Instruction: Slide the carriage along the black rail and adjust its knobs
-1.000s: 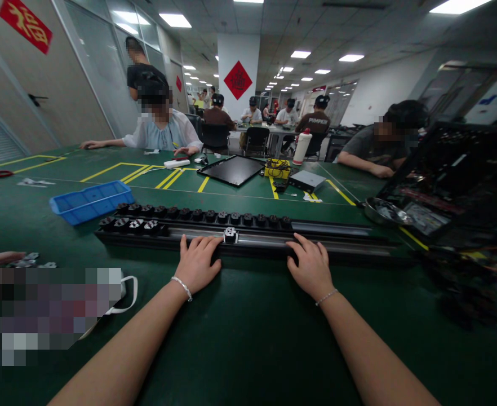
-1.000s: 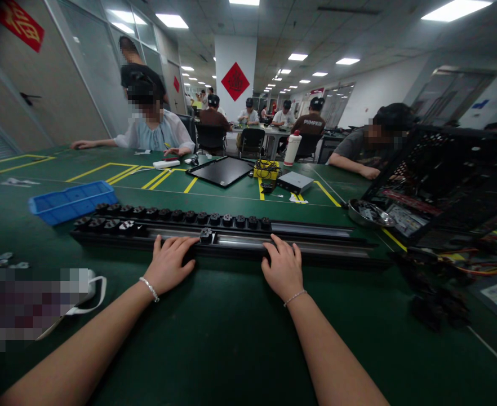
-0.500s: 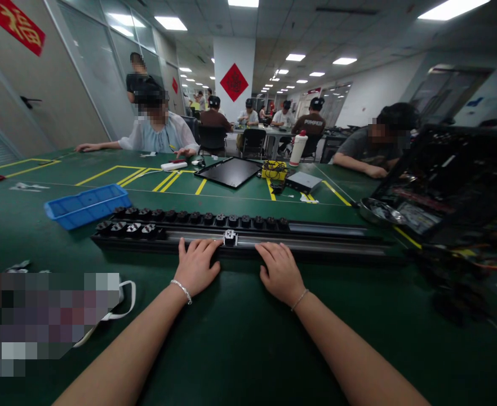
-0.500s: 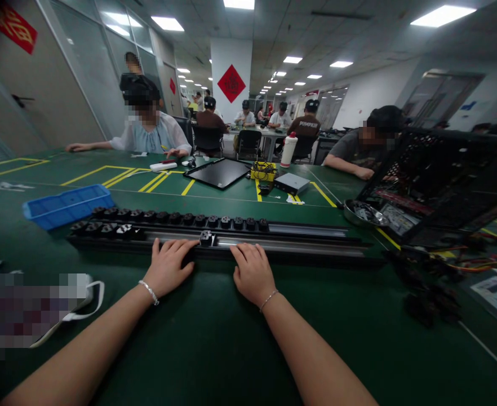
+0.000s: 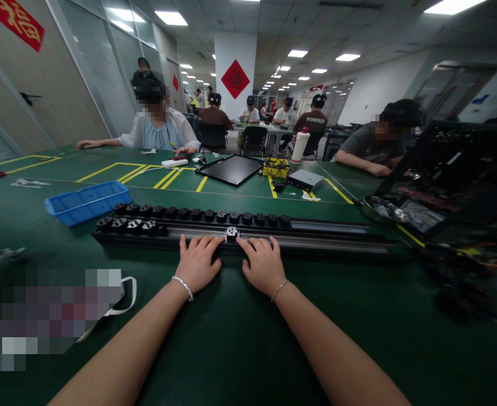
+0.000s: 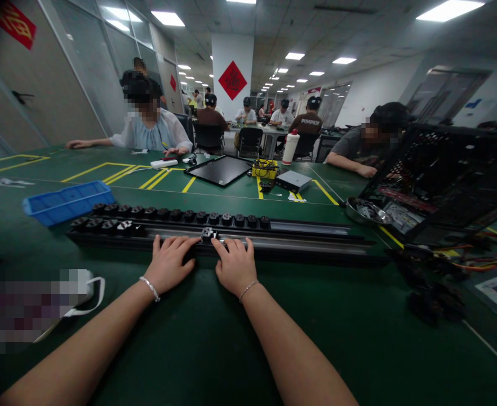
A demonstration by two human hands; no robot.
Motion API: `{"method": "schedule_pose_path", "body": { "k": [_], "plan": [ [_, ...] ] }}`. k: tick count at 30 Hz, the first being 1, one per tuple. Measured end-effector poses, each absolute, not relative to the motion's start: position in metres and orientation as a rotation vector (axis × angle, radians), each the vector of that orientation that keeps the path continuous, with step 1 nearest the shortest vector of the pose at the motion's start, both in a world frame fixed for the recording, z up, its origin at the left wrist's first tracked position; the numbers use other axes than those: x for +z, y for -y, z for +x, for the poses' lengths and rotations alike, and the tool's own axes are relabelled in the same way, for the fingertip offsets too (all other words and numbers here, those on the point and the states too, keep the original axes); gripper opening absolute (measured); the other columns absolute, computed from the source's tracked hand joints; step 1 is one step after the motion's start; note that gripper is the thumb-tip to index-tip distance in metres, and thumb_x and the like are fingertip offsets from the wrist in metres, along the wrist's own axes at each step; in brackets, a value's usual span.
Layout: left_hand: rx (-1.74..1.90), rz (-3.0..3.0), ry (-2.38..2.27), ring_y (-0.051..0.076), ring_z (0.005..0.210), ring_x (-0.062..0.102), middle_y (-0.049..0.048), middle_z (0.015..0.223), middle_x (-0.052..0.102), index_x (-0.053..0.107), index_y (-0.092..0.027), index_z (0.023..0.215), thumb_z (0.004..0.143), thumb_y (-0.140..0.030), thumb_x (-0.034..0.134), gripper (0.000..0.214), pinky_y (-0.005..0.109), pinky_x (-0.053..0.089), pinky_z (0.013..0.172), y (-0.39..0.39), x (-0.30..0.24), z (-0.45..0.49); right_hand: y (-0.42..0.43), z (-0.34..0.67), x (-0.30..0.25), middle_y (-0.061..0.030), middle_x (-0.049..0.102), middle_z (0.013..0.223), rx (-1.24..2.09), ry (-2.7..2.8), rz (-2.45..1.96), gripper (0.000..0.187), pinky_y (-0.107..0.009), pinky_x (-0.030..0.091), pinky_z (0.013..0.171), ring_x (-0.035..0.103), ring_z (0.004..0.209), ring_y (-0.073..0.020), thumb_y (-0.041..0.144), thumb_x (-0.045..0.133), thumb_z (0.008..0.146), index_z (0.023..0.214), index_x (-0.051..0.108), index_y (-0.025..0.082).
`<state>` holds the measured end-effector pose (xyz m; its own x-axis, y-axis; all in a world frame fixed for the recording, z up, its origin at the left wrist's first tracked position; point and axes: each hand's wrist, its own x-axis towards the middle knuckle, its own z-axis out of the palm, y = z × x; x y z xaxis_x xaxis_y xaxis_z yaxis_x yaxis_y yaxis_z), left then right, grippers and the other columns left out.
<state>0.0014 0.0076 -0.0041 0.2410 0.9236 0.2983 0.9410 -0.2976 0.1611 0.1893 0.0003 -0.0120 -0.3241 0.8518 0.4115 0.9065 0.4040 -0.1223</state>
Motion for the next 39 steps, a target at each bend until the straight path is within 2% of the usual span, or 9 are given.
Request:
{"method": "schedule_pose_path", "body": {
  "k": [12,28,39],
  "plan": [
    [-0.509,-2.433,1.841,0.027,0.113,0.044,0.0040,0.119,0.057,0.047,-0.032,0.124,0.075,-0.027,0.048,0.050,0.063,0.005,0.104,-0.0054,-0.0003,0.0030,0.0004,0.1898,-0.0093,-0.0049,0.055,0.119,-0.228,2.296,-1.536,0.048,-0.043,0.015,0.102,0.046,0.107,-0.0206,0.027,0.047,0.079,0.127,0.044,0.029],
    [-0.515,-2.433,1.818,0.027,0.113,0.044,0.0033,0.118,0.057,0.046,-0.033,0.125,0.075,-0.027,0.047,0.050,0.063,0.005,0.104,-0.0067,-0.0039,0.0021,0.0000,0.1914,-0.0067,-0.0048,0.055,0.119,-0.197,2.305,-1.538,0.046,-0.038,0.024,0.093,0.046,0.104,-0.0210,0.026,0.045,0.080,0.126,0.045,0.029],
    [-0.486,-2.427,1.832,0.026,0.113,0.044,0.0027,0.118,0.056,0.045,-0.033,0.126,0.075,-0.027,0.047,0.051,0.064,0.005,0.104,-0.0062,-0.0024,0.0027,0.0008,0.1922,-0.0046,-0.0051,0.054,0.120,-0.141,2.323,-1.543,0.048,-0.038,0.023,0.093,0.045,0.104,-0.0212,0.026,0.046,0.080,0.127,0.045,0.028]
  ]
}}
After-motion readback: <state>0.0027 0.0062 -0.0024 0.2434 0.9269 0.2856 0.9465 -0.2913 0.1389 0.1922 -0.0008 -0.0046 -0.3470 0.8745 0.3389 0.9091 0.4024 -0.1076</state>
